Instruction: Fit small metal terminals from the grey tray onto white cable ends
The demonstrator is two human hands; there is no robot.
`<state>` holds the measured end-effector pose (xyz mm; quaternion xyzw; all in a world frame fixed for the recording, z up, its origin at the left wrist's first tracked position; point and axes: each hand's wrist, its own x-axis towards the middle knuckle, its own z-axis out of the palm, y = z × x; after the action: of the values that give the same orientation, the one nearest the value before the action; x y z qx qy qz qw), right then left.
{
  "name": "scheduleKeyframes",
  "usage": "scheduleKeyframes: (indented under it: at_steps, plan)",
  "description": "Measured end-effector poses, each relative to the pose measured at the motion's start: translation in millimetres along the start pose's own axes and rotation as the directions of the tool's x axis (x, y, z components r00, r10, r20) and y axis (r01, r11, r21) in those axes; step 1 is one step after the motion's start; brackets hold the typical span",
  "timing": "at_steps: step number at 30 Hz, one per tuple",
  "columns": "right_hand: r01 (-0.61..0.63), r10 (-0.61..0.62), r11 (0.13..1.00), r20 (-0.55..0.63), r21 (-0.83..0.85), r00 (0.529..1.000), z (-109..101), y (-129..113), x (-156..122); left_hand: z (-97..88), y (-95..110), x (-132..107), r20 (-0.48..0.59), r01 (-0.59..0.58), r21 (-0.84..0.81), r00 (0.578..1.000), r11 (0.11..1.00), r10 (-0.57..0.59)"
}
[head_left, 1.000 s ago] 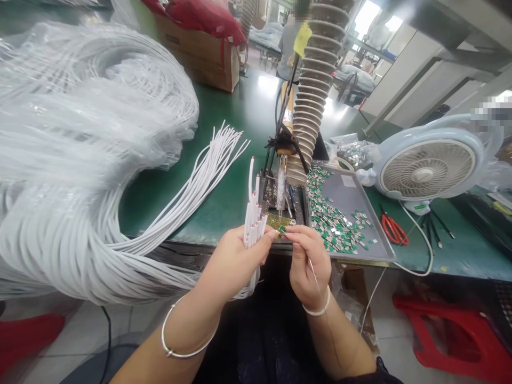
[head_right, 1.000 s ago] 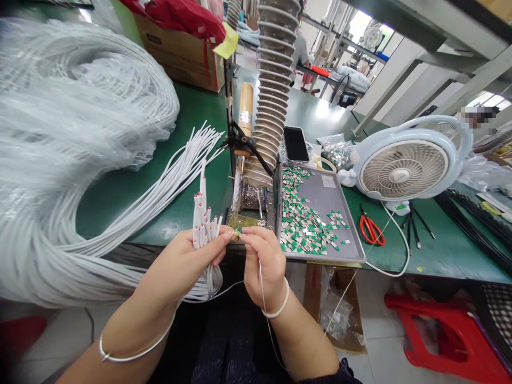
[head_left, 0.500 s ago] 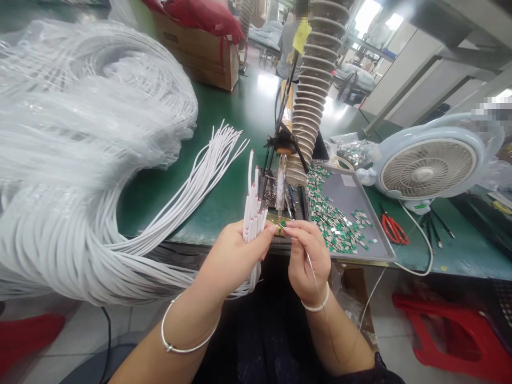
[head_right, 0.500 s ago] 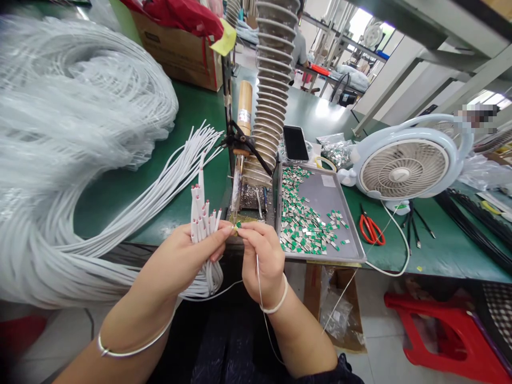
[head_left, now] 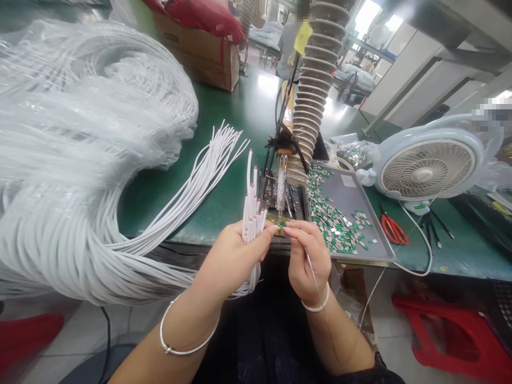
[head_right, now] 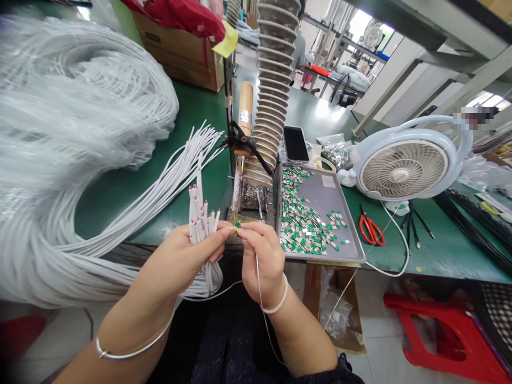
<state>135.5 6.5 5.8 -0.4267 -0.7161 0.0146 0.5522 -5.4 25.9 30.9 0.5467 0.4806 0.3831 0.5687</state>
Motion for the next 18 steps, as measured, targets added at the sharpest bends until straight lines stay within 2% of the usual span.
scheduleKeyframes:
  at_steps: [8, 11, 14, 18]
  plan:
    - [-0.011, 0.012, 1.000, 0.028, -0.012, 1.000, -2, 1, -6, 1.1, -15, 0, 0.020, -0.020, -0.078, 1.000, 0.997, 0.022]
    - [-0.017, 0.018, 1.000, 0.046, -0.013, 0.999, -3, 0, -7, 1.2, -20, 1, 0.026, 0.015, -0.237, 1.000, 0.972, -0.009]
    - [-0.031, 0.030, 0.999, 0.079, 0.011, 0.996, -7, -2, -9, -0.1, -25, 3, 0.026, 0.094, -0.434, 0.995, 0.896, -0.091]
    - [-0.020, 0.006, 0.997, 0.185, 0.075, 0.983, -21, -7, -12, -1.3, -32, 3, -0.024, 0.055, -0.474, 0.997, 0.879, -0.076]
